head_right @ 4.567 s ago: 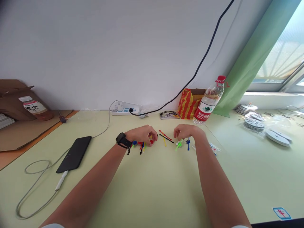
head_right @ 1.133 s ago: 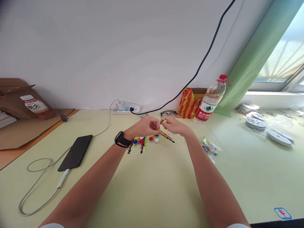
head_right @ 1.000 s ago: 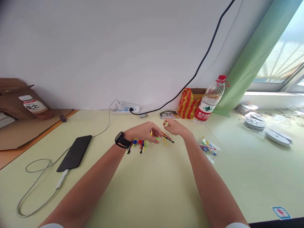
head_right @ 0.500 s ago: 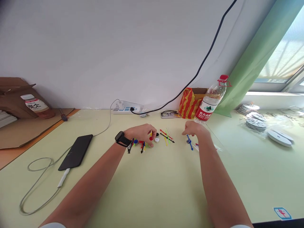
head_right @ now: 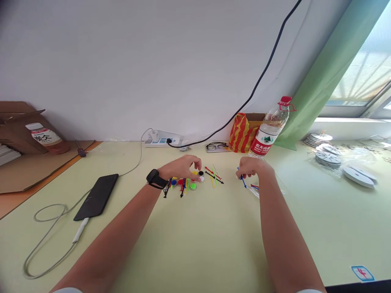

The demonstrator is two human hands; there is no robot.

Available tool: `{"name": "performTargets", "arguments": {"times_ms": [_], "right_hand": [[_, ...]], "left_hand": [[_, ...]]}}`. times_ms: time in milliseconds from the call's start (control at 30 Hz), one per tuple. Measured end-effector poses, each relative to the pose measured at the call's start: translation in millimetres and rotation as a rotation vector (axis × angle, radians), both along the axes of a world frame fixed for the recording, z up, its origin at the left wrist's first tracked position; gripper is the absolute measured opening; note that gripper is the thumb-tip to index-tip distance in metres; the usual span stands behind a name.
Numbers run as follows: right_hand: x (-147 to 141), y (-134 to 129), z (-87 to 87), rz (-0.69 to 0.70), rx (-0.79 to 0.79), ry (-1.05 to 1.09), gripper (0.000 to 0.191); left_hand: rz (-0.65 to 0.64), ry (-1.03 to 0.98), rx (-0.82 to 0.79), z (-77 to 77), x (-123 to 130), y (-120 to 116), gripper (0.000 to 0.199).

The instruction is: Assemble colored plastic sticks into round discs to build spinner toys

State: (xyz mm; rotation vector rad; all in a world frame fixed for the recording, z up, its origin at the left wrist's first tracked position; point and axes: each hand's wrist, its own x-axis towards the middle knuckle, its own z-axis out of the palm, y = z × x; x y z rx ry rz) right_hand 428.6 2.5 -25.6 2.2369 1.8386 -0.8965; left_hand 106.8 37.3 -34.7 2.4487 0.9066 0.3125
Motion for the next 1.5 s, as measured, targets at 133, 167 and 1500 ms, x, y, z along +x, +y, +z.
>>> {"name": "performTargets", "arguments": {"times_ms": [133,167,1500], "right_hand": [[-6.7,-1.8,7.2,0.014,0.078,0.161,0.025],[-9.5,-2.7,9.0,0.015,0.103,0.224,0.027],[-90.2,3.6,-8.3,0.119,0.17,0.353,0.046]], "left_hand": [[0.008,0.102,-0.043,4.0,-7.1,1.0,0.054],[0.017,0.112,-0.053,3.6,-7.9,1.3,0.053],[-0.291,-0.042,-0.15,-15.3,35.4,-15.6,0.026]]}}
